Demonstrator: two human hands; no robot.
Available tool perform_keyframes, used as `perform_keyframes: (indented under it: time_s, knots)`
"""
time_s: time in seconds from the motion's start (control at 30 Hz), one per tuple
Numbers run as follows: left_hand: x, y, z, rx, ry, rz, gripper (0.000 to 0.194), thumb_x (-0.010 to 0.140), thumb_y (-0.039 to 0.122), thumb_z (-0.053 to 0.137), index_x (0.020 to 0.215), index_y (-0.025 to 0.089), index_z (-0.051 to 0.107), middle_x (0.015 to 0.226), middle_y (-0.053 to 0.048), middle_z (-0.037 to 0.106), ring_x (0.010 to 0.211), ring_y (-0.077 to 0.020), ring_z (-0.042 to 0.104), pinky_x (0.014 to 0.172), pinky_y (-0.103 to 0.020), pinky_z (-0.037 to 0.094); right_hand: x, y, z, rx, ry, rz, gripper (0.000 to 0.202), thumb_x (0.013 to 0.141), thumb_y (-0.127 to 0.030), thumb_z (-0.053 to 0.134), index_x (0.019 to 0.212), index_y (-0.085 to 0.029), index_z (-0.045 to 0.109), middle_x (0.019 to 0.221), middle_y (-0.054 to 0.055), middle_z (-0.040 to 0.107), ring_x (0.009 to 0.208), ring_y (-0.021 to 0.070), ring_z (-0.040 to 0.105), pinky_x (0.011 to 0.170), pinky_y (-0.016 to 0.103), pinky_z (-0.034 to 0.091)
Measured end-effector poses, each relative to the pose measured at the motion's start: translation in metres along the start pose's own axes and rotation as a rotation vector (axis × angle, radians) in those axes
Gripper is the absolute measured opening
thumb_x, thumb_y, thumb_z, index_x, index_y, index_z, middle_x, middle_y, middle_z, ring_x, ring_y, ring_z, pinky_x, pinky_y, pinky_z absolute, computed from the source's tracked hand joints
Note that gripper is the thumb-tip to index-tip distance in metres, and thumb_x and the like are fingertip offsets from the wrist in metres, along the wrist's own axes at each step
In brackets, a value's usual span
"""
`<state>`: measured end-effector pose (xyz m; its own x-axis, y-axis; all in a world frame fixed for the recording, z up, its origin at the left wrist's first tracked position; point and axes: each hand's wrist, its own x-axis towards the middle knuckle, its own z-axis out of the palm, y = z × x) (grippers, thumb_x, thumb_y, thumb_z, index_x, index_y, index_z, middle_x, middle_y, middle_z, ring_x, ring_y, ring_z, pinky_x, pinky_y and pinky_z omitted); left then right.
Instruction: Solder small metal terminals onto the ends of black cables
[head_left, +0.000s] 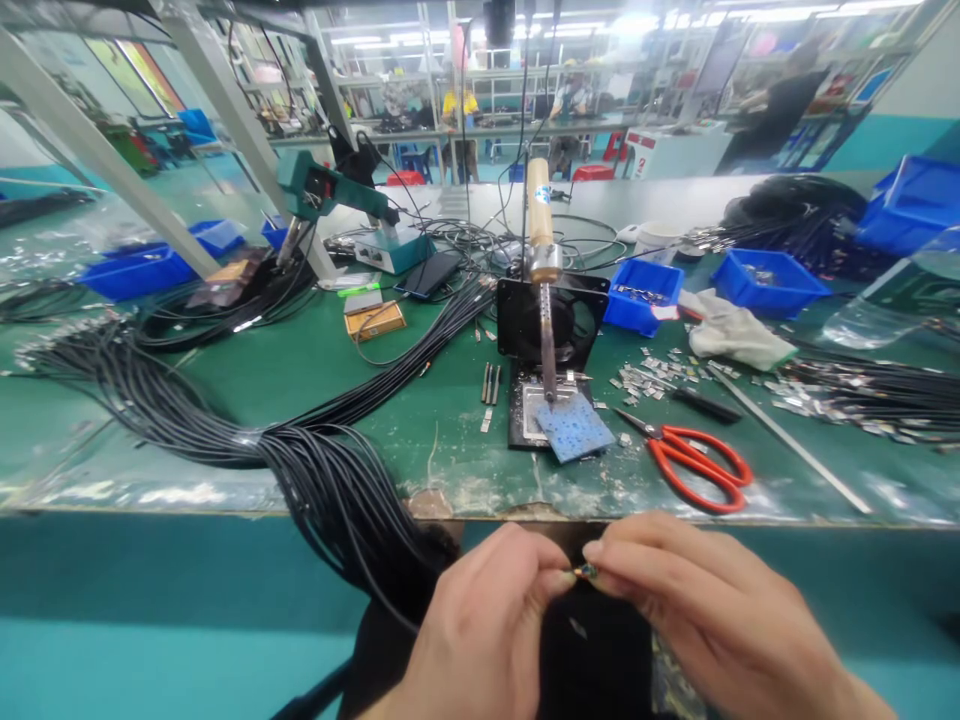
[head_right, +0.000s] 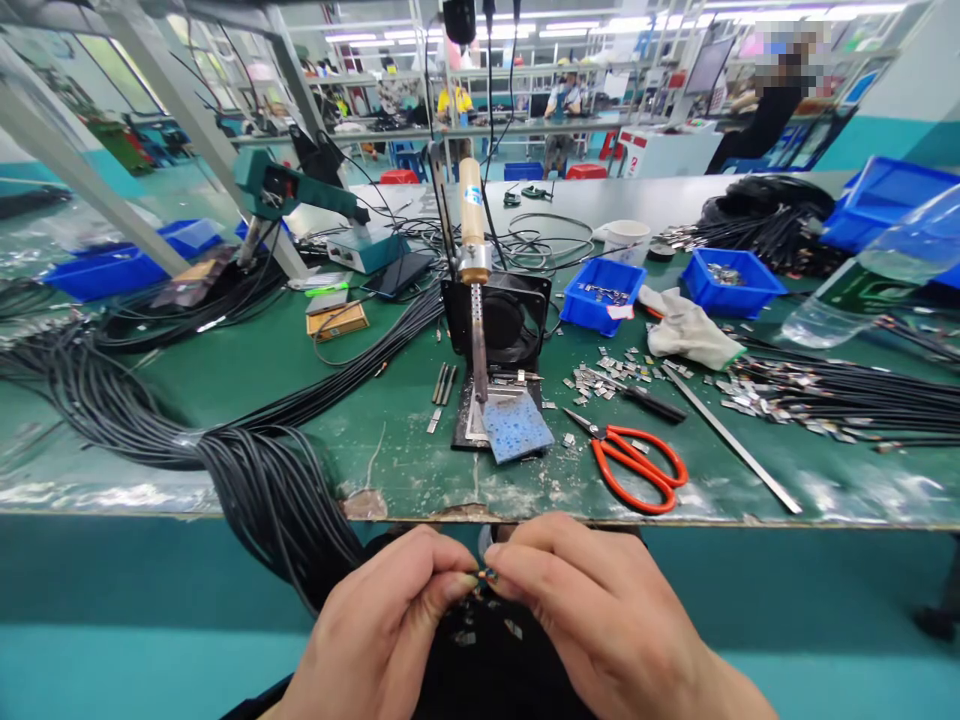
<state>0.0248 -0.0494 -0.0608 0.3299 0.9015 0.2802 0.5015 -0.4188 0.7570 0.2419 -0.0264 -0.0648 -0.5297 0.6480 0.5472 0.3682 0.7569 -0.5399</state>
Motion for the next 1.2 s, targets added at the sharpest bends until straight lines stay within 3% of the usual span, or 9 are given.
perform_keyframes:
  time_s: [0.2, 0.3, 0.5, 0.57, 0.7, 0.87, 0.97, 1.07, 1.2]
  knots:
    - [0.0, -0.002, 0.003, 0.037, -0.021, 0.017, 0.023, 0.098, 0.007, 0.047, 0.09, 0.018, 0.065, 0.076, -0.003, 0.067, 0.066, -0.0163, 0.067, 0.061, -0.025, 0.054, 0.0, 0.002, 0.002, 0.021, -0.08, 0.002, 0.027, 0.098, 0.001, 0.047, 0.109, -0.018, 0.064, 0.093, 0.005, 0.067, 0.078, 0.0131, 0.064, 0.068, 0.024, 0.052]
    - [0.0, -0.003, 0.004, 0.031, -0.03, -0.022, 0.021, 0.099, 0.01, 0.049, 0.091, 0.019, 0.066, 0.078, -0.002, 0.069, 0.069, -0.0164, 0.069, 0.062, -0.025, 0.054, -0.001, 0.003, 0.005, -0.073, -0.12, -0.016, 0.025, 0.101, -0.004, 0.043, 0.106, -0.017, 0.063, 0.089, 0.005, 0.066, 0.072, 0.015, 0.061, 0.063, 0.026, 0.05]
    - [0.003, 0.001, 0.01, -0.004, 0.045, -0.179, 0.014, 0.096, 0.013, 0.058, 0.096, 0.022, 0.068, 0.084, -0.001, 0.074, 0.073, -0.0175, 0.072, 0.067, -0.026, 0.058, -0.006, 0.01, 0.024, -0.267, 0.0, -0.013, 0.027, 0.1, -0.009, 0.044, 0.118, -0.016, 0.064, 0.099, 0.011, 0.069, 0.081, 0.0212, 0.065, 0.069, 0.032, 0.053]
    - [0.003, 0.001, 0.015, 0.028, 0.112, -0.201, 0.013, 0.094, 0.011, 0.061, 0.092, 0.022, 0.068, 0.081, 0.0, 0.074, 0.072, -0.0175, 0.072, 0.064, -0.025, 0.058, -0.005, 0.012, 0.034, -0.275, 0.067, 0.039, 0.025, 0.1, -0.009, 0.046, 0.113, -0.017, 0.065, 0.095, 0.01, 0.067, 0.079, 0.0204, 0.064, 0.068, 0.03, 0.053]
    - [-0.003, -0.007, 0.029, 0.144, 0.261, -0.097, 0.015, 0.095, 0.008, 0.061, 0.093, 0.023, 0.067, 0.08, 0.0, 0.072, 0.071, -0.0174, 0.072, 0.069, -0.027, 0.058, 0.004, 0.004, 0.055, -0.215, 0.224, 0.252, 0.017, 0.102, -0.012, 0.047, 0.095, -0.02, 0.061, 0.086, 0.007, 0.063, 0.07, 0.0172, 0.062, 0.061, 0.028, 0.052]
    - [-0.012, -0.019, 0.04, 0.171, 0.317, -0.076, 0.021, 0.095, 0.007, 0.061, 0.107, 0.023, 0.064, 0.089, -0.003, 0.072, 0.084, -0.0213, 0.073, 0.074, -0.03, 0.056, 0.021, -0.019, 0.062, 0.002, 0.326, 0.577, 0.023, 0.107, -0.027, 0.047, 0.089, -0.021, 0.058, 0.074, 0.001, 0.064, 0.059, 0.0123, 0.065, 0.054, 0.02, 0.056]
    - [-0.007, -0.015, 0.03, 0.112, 0.267, -0.093, 0.019, 0.098, 0.009, 0.057, 0.107, 0.025, 0.063, 0.089, 0.0, 0.07, 0.081, -0.0172, 0.07, 0.075, -0.027, 0.055, 0.022, -0.021, 0.047, 0.119, 0.329, 0.691, 0.026, 0.108, -0.034, 0.048, 0.09, -0.021, 0.061, 0.07, -0.002, 0.068, 0.059, 0.0105, 0.067, 0.055, 0.016, 0.057]
    - [0.004, -0.007, 0.012, -0.135, 0.092, -0.272, 0.01, 0.104, 0.02, 0.054, 0.098, 0.025, 0.061, 0.081, 0.003, 0.066, 0.072, -0.014, 0.064, 0.068, -0.024, 0.052, 0.015, -0.014, 0.028, 0.269, 0.377, 0.819, 0.026, 0.102, -0.045, 0.059, 0.095, -0.021, 0.067, 0.071, -0.003, 0.068, 0.061, 0.0106, 0.065, 0.056, 0.016, 0.054]
    - [0.017, 0.0, -0.007, -0.466, -0.081, -0.514, 0.014, 0.103, 0.03, 0.056, 0.094, 0.022, 0.061, 0.079, 0.003, 0.063, 0.071, -0.0128, 0.055, 0.06, -0.022, 0.045, 0.009, -0.007, 0.017, 0.461, 0.187, 0.899, 0.031, 0.098, -0.053, 0.062, 0.104, -0.023, 0.069, 0.079, -0.001, 0.069, 0.073, 0.0138, 0.066, 0.062, 0.021, 0.052]
